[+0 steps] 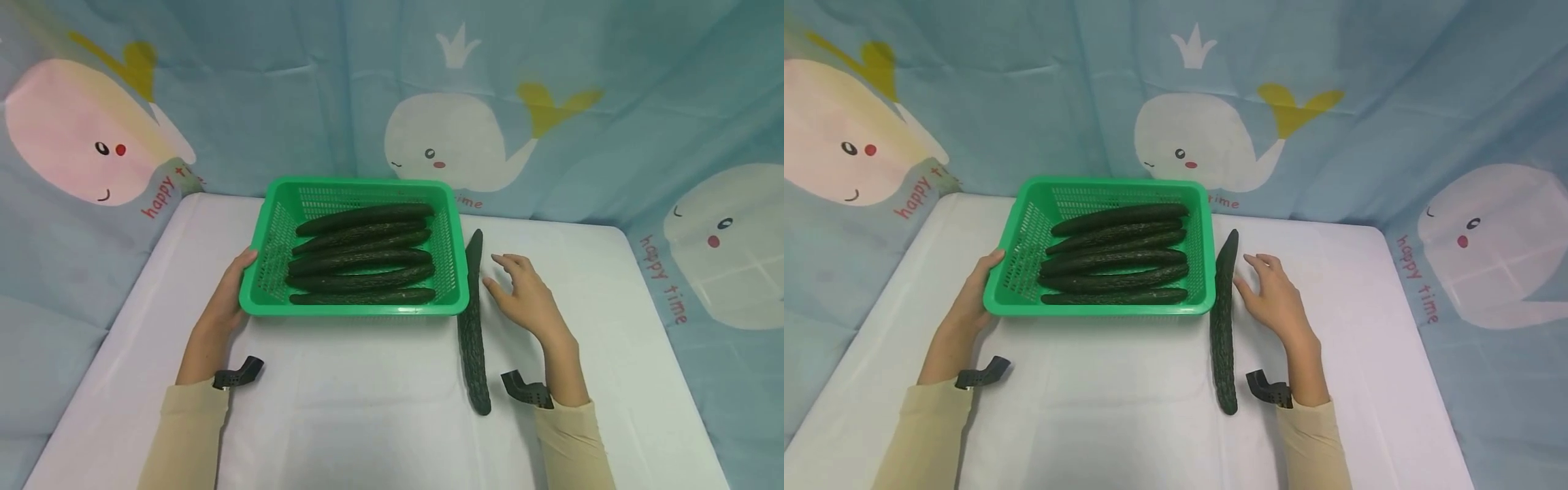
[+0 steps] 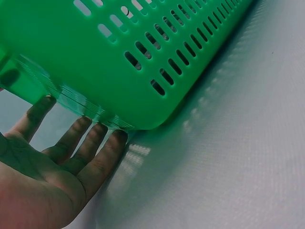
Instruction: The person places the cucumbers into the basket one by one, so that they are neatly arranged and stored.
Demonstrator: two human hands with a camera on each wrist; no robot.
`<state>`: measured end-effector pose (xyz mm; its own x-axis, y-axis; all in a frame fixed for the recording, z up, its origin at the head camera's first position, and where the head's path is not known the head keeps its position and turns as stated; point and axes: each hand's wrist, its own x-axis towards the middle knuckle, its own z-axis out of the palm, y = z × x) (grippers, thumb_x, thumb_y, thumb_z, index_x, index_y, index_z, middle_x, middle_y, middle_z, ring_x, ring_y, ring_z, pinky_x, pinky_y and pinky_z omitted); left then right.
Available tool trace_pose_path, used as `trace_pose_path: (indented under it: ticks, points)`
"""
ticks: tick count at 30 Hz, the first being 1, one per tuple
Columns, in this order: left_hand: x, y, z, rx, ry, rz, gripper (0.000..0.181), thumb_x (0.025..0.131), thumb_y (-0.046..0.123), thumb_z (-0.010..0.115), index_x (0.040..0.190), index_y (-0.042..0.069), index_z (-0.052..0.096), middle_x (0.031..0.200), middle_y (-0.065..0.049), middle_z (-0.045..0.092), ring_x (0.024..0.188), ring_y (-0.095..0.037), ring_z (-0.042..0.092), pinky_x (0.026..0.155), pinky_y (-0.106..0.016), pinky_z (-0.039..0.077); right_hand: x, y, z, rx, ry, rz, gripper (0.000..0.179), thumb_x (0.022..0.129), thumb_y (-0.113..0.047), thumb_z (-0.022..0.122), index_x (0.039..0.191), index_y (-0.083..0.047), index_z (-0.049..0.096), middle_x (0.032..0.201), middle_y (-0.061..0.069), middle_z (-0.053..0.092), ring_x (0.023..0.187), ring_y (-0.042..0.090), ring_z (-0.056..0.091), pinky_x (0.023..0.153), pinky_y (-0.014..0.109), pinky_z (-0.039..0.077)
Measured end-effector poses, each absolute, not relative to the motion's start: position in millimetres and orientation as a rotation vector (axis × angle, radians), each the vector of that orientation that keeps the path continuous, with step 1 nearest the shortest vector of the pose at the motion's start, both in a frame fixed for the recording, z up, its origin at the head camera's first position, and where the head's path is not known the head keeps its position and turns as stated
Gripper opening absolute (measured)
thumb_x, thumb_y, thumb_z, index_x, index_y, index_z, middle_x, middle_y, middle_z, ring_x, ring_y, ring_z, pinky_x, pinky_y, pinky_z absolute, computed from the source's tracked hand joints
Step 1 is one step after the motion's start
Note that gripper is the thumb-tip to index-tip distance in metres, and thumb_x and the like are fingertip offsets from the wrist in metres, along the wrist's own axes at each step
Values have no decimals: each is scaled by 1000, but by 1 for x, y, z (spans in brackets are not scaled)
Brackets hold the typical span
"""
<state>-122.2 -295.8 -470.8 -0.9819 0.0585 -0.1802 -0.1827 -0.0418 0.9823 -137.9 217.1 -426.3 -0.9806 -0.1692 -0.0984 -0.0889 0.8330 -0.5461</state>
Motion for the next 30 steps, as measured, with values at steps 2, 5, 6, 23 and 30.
trace_pose_path:
  ticks: [2, 5, 6, 23, 30]
  points:
    - [-122, -296, -471, -131, 2051, 2148, 72, 110, 54, 37, 170, 18, 21, 142, 8, 51, 129, -6, 54, 100, -12, 56, -138, 217, -427, -199, 2869, -843, 59, 110, -36, 57, 159, -6, 46, 165, 24, 38, 144, 51, 49, 114, 74, 44]
    - [-122, -296, -471, -143, 2066, 2144, 73, 110, 55, 38, 170, 18, 20, 142, 10, 50, 130, -4, 53, 100, -10, 55, -138, 217, -427, -208, 2865, -844, 59, 110, -37, 57, 159, -6, 46, 165, 25, 37, 143, 52, 50, 113, 75, 44]
    - [-121, -296, -471, -146, 2070, 2146, 73, 110, 55, 38, 170, 18, 20, 142, 10, 50, 130, -4, 53, 100, -9, 54, -138, 217, -427, -211, 2863, -844, 59, 110, -37, 57, 159, -6, 46, 165, 25, 37, 142, 52, 51, 112, 75, 44]
    - [-121, -296, -470, -185, 2079, 2121, 74, 109, 58, 37, 171, 22, 19, 149, 10, 46, 132, 1, 51, 101, -7, 52, -137, 212, -430, -190, 2770, -721, 67, 109, -41, 58, 162, -5, 40, 162, 29, 40, 148, 52, 44, 116, 74, 43]
    - [-122, -295, -471, -176, 2030, 2148, 74, 109, 58, 38, 170, 21, 20, 144, 9, 49, 131, -6, 53, 101, -11, 54, -136, 210, -430, -161, 2764, -632, 74, 108, -44, 57, 162, 1, 36, 157, 34, 43, 141, 55, 50, 110, 74, 47]
